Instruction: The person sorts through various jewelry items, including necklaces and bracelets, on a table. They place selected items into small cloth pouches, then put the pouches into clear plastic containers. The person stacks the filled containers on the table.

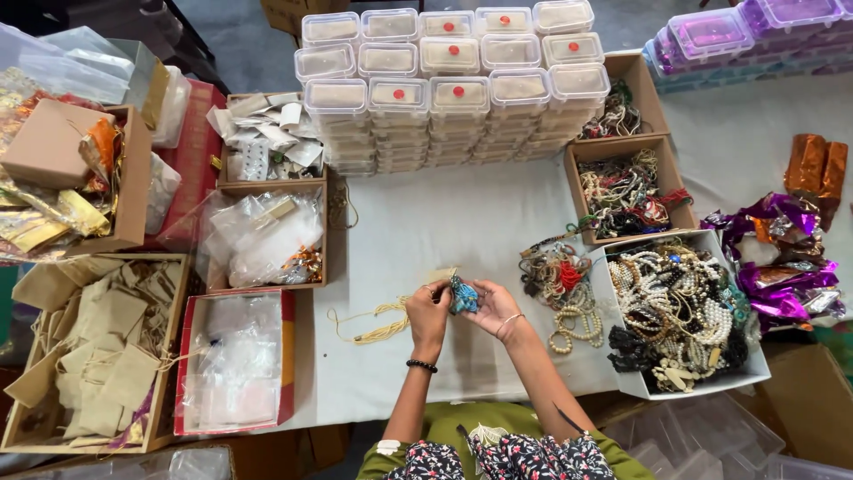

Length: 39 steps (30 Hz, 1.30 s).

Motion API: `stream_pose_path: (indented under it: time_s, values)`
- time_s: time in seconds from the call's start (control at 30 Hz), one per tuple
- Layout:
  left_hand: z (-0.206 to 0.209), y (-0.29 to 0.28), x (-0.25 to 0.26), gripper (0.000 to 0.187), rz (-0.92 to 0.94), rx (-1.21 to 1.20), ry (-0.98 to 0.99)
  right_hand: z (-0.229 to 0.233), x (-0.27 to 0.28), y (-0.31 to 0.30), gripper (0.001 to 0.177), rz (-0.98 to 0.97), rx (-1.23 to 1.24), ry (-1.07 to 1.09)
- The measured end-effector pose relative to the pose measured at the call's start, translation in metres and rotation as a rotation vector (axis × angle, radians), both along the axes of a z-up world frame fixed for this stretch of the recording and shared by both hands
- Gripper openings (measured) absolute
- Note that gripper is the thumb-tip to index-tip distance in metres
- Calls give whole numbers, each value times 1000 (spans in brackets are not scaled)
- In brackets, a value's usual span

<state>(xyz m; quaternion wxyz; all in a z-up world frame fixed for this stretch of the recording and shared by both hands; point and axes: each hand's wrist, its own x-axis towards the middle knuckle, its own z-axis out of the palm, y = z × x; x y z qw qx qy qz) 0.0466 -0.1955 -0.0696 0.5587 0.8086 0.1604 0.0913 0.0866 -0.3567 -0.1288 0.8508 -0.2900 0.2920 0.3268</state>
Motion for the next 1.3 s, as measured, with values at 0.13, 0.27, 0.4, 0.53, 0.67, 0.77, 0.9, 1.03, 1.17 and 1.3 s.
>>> stream_pose_path:
  time_s: [0.13, 0.27, 0.4, 0.53, 0.67, 0.77, 0.9, 1.03, 1.17, 1.3]
  values:
    - [-8, -6, 1, 17, -13, -155, 27, 4, -6, 10, 29, -1, -80, -50]
    - [-8, -15, -1, 19, -101, -54, -32, -26, -6, 8, 26, -70, -52, 0]
    - [8, -10, 0, 15, -86, -26, -5, -74, -11, -24, 22, -141, 644, -87]
    - [7, 4, 0, 14, -59, 114, -62, -16, -6, -20, 21, -207, 587, 142]
    - [2, 6, 0, 14, -69, 171, -81, -32, -15, -23, 25, -306, 357, 366]
    - [5, 13, -1, 15, 0, 175, -87, 3, -21, -26, 23, -289, 804, 435]
    - [4, 17, -5, 14, 40, 169, -48, 13, -23, -27, 21, -386, 889, 353]
    - [1, 8, -6, 14, -2, 204, -103, -73, -24, -44, 27, -450, 280, 295]
    - [11, 1, -6, 22, -54, 139, -27, -9, -28, -26, 32, -292, 157, 126]
    - [7, -5, -6, 38, -109, 100, -36, 29, -21, -14, 37, -126, 217, 3]
